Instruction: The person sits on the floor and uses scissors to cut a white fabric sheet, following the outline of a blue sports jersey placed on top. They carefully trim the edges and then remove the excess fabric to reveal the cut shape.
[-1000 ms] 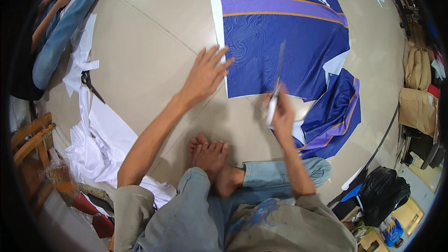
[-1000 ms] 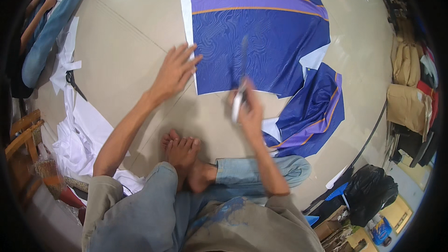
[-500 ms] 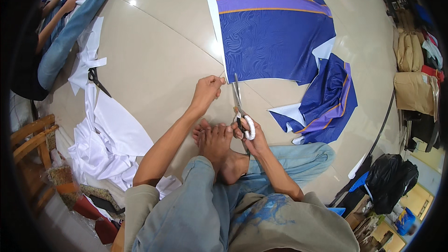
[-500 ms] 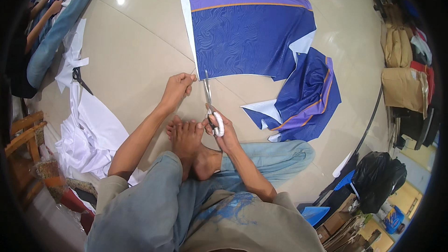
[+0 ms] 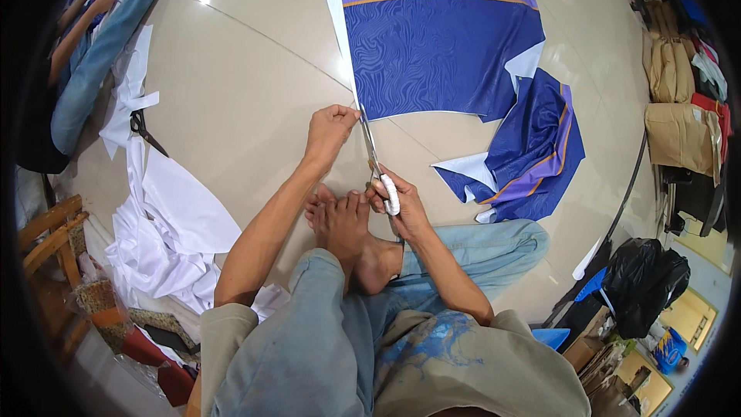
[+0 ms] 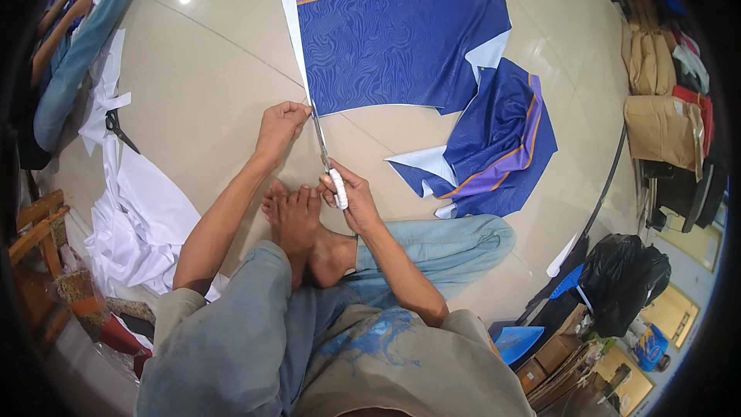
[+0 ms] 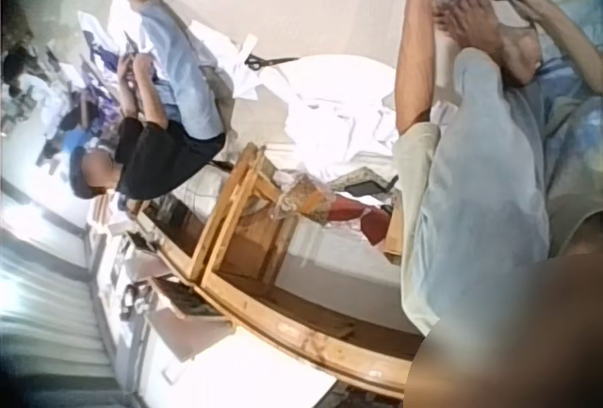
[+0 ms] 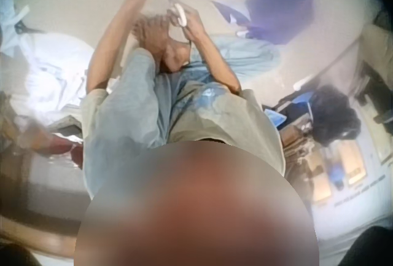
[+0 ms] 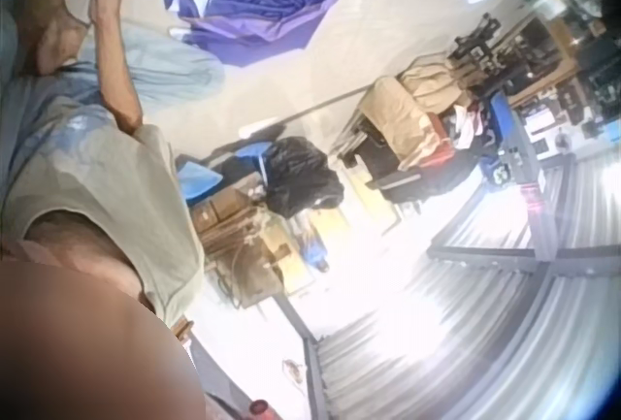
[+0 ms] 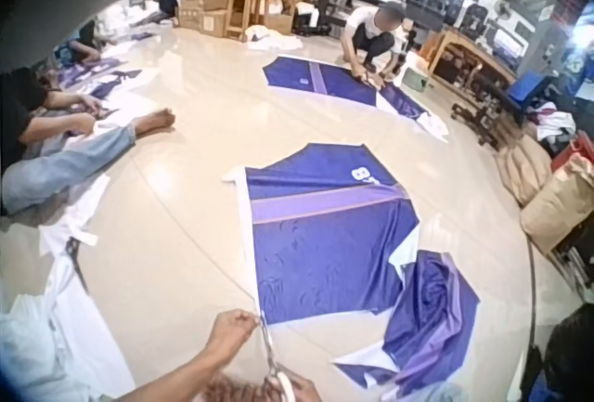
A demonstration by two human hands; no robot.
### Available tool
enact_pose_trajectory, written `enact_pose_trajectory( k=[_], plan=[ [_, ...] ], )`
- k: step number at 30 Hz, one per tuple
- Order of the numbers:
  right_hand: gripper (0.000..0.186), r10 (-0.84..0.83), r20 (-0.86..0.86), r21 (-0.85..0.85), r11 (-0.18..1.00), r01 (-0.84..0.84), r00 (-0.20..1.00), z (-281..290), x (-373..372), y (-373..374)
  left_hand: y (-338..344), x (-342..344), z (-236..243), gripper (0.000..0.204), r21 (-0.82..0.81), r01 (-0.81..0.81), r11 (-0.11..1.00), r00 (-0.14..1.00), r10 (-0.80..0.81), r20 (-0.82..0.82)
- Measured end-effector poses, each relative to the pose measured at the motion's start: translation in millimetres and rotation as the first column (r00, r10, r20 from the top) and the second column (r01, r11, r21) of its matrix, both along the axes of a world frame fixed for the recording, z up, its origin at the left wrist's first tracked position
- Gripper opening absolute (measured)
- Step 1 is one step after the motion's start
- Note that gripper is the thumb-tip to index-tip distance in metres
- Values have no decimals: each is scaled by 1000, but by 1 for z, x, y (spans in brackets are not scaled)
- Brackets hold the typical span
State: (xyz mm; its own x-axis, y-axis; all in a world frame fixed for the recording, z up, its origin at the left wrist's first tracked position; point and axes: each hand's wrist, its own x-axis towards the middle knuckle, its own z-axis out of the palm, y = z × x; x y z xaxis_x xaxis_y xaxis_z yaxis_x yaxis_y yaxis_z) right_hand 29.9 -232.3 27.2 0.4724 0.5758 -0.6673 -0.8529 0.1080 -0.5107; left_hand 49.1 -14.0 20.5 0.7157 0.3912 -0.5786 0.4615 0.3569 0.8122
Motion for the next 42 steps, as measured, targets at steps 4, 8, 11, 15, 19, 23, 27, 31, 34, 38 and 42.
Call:
enact_pose_trajectory(
  k=[4, 8, 11, 15, 19, 23, 27, 31, 34, 38, 42],
  plan=[
    [56, -23, -5, -31, 999, 23, 1000, 3, -4, 4, 1, -1, 1, 14, -2, 6, 1000, 1000, -6, -1],
    [55, 4, 45, -56, 998, -1, 999, 7, -5, 7, 0, 0, 0, 14, 7, -7, 1000, 1000, 7, 3],
    [55, 7, 73, -83, 997, -1, 997, 7, -7, 8, 0, -1, 1, 14, 19, -12, 1000, 1000, 12, -8],
    [56, 10, 70, -99, 995, -3, 997, 10, -8, 10, 0, -3, 0, 15, -11, -22, 1000, 1000, 22, 2],
    [56, 6, 74, -116, 993, 3, 997, 11, -8, 11, -1, -2, 3, 15, -4, -15, 1000, 1000, 15, 5],
    [62, 3, 71, -118, 993, 5, 997, 9, -9, 12, 0, -2, 2, 15, 8, -7, 1000, 1000, 7, -5],
    [62, 20, 110, -132, 991, -5, 994, 7, -9, 12, -2, -2, 3, 15, 21, -16, 1000, 1000, 16, 9],
    [60, -23, 105, -92, 995, 33, 994, 11, -5, 13, 0, -1, -1, 14, -6, -24, 1000, 1000, 24, 17],
    [59, -29, 112, -82, 996, 39, 993, 14, 2, 17, 3, -3, 6, 14, -53, 4, 999, 1000, -4, -9],
    [54, 23, 166, -94, 996, -8, 986, 12, 14, 23, 8, -7, 6, 13, -124, 45, 991, 999, -45, 2],
    [56, 26, 163, -101, 995, -10, 986, 14, 21, 32, 9, -10, 5, 14, -138, 47, 989, 999, -45, 21]
  ],
)
